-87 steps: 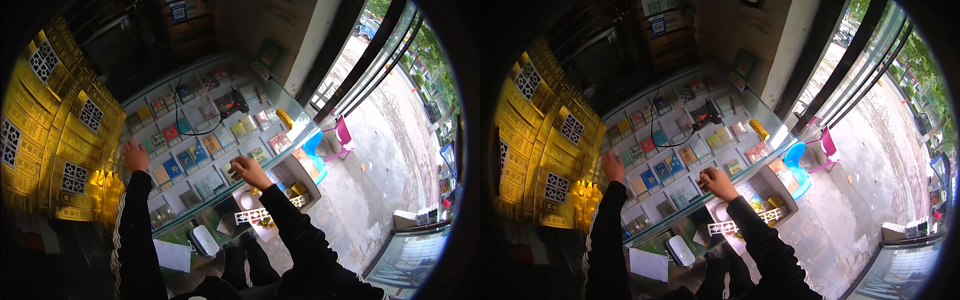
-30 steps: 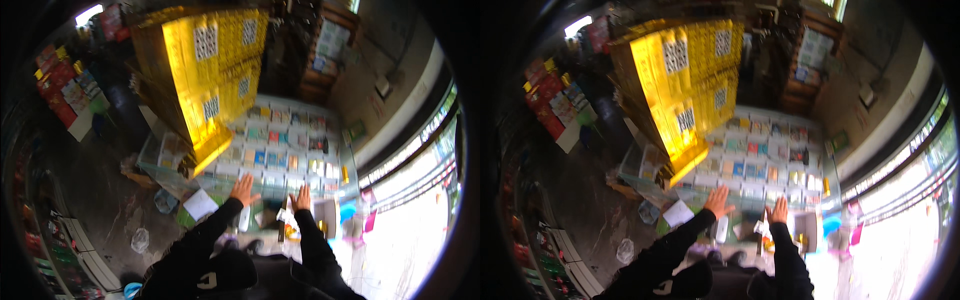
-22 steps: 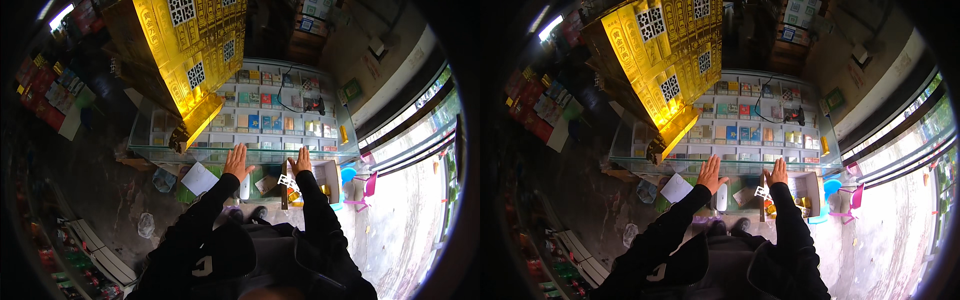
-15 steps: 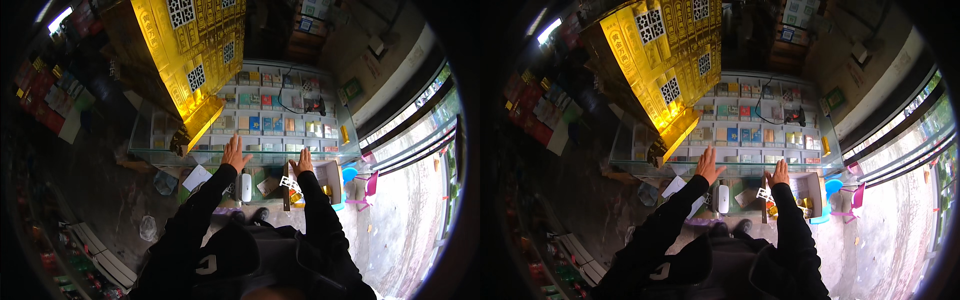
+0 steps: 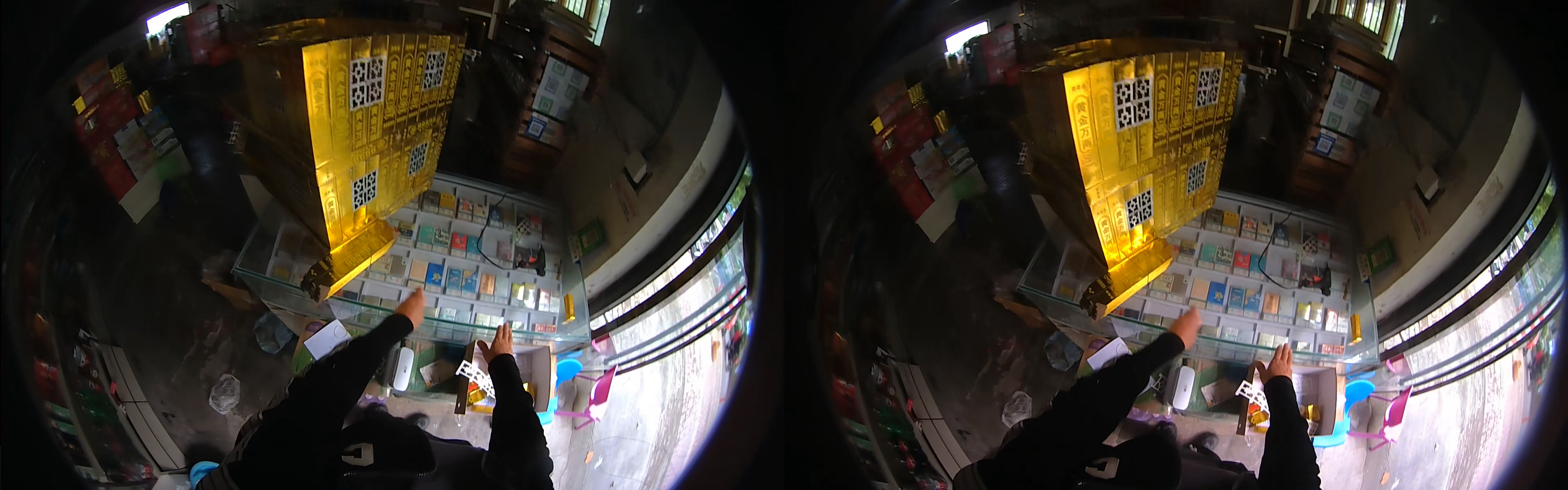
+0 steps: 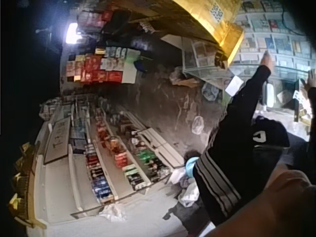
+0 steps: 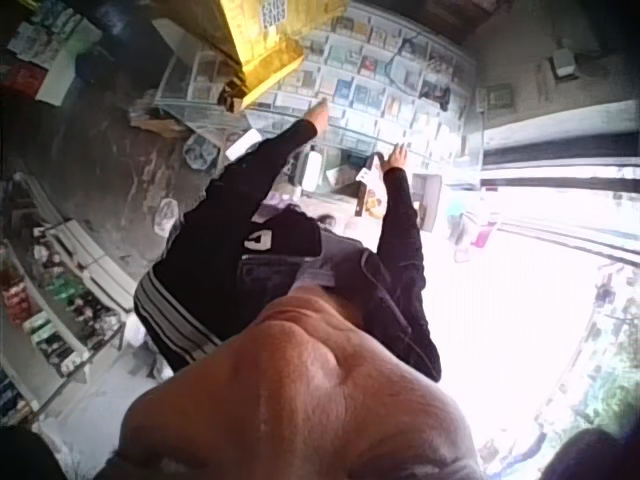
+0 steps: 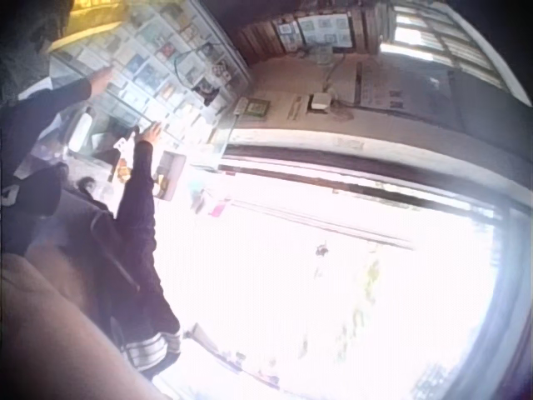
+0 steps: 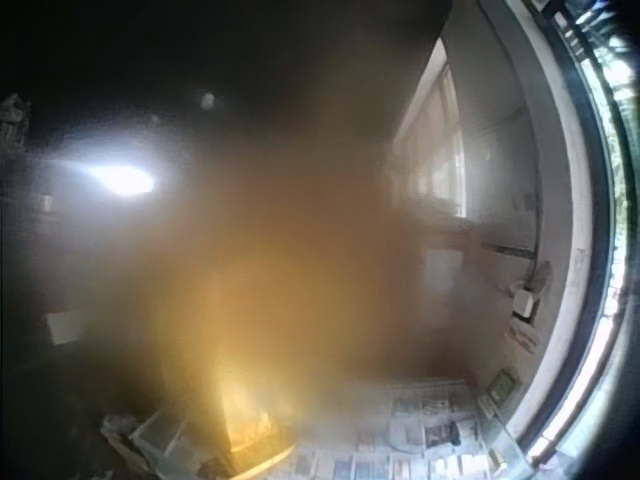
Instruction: The person assembles a large structure from gold-colored paper bars using a hot glue gun. They repeatedly pick up bars, apply glue to edges, and attach them to the growing assembly on a glass counter.
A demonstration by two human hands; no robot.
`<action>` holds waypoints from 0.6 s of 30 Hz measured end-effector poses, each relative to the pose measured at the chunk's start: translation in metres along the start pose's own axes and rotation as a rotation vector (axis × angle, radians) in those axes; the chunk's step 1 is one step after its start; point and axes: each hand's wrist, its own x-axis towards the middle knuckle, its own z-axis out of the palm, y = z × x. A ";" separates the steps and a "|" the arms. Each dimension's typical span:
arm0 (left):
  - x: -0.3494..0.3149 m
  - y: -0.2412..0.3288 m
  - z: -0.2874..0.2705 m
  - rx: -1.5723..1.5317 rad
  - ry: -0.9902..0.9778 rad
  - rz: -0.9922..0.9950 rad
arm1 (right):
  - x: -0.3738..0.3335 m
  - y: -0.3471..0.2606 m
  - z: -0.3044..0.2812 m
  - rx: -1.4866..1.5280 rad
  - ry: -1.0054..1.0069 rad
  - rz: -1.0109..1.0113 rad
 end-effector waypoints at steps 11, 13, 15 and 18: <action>-0.165 0.157 -0.033 -0.222 -0.466 0.098 | -0.120 -0.056 -0.077 0.836 -0.619 -0.234; -0.192 0.185 -0.021 -0.319 -0.483 0.128 | -0.155 -0.024 -0.077 0.927 -0.675 -0.275; -0.217 0.218 -0.002 -0.294 -0.532 0.033 | -0.197 0.020 -0.080 0.927 -0.653 -0.270; -0.248 0.272 0.037 -0.292 -0.616 0.074 | -0.268 0.097 -0.092 0.882 -0.450 -0.188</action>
